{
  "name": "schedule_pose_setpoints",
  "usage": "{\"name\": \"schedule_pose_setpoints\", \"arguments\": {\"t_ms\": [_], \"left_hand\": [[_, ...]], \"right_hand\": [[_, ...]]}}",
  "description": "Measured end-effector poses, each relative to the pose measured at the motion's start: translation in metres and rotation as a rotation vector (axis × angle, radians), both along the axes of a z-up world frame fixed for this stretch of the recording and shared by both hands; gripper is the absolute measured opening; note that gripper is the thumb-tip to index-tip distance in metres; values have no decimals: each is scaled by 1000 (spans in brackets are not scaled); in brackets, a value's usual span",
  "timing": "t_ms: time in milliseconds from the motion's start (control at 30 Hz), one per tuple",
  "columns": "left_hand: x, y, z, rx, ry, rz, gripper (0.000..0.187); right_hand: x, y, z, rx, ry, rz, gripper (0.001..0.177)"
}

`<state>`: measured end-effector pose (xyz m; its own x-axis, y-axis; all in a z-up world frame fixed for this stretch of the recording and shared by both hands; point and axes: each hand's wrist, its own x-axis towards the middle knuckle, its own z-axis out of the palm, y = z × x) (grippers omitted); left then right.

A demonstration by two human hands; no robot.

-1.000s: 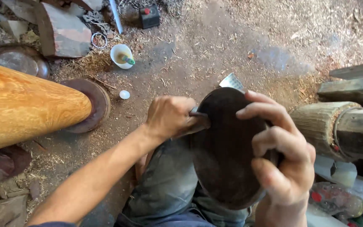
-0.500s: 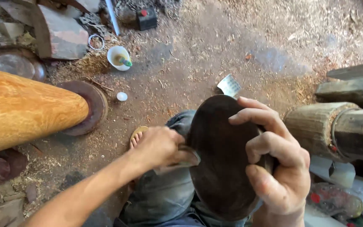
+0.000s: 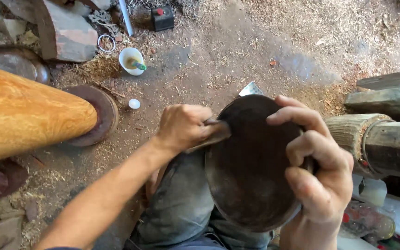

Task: Sanding a wooden bowl and applying glue to a crack to repair it.

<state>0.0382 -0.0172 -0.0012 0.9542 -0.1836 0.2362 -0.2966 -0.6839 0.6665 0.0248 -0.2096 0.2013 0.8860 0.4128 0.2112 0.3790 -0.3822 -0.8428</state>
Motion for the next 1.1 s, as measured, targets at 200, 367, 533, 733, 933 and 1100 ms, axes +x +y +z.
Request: {"name": "schedule_pose_setpoints", "arguments": {"t_ms": [200,367,533,733,933,1100], "left_hand": [[-46,3,60,209,831,-325,65],[-10,-5,10,254,275,-78,45],[-41,-8,6,169,654,-244,40],[-32,-6,-19,32,45,36,66],[-38,-5,5,295,579,-257,47],[-41,-14,-32,113,-56,58,7]], "right_hand": [[-5,-4,1,-23,31,6,17],[-8,10,9,-103,-56,97,11],[-11,6,9,-94,-44,119,11],[-21,13,9,-157,-96,82,15],[-16,2,6,-90,-68,146,11],[-7,2,6,-56,-74,166,13]]}}
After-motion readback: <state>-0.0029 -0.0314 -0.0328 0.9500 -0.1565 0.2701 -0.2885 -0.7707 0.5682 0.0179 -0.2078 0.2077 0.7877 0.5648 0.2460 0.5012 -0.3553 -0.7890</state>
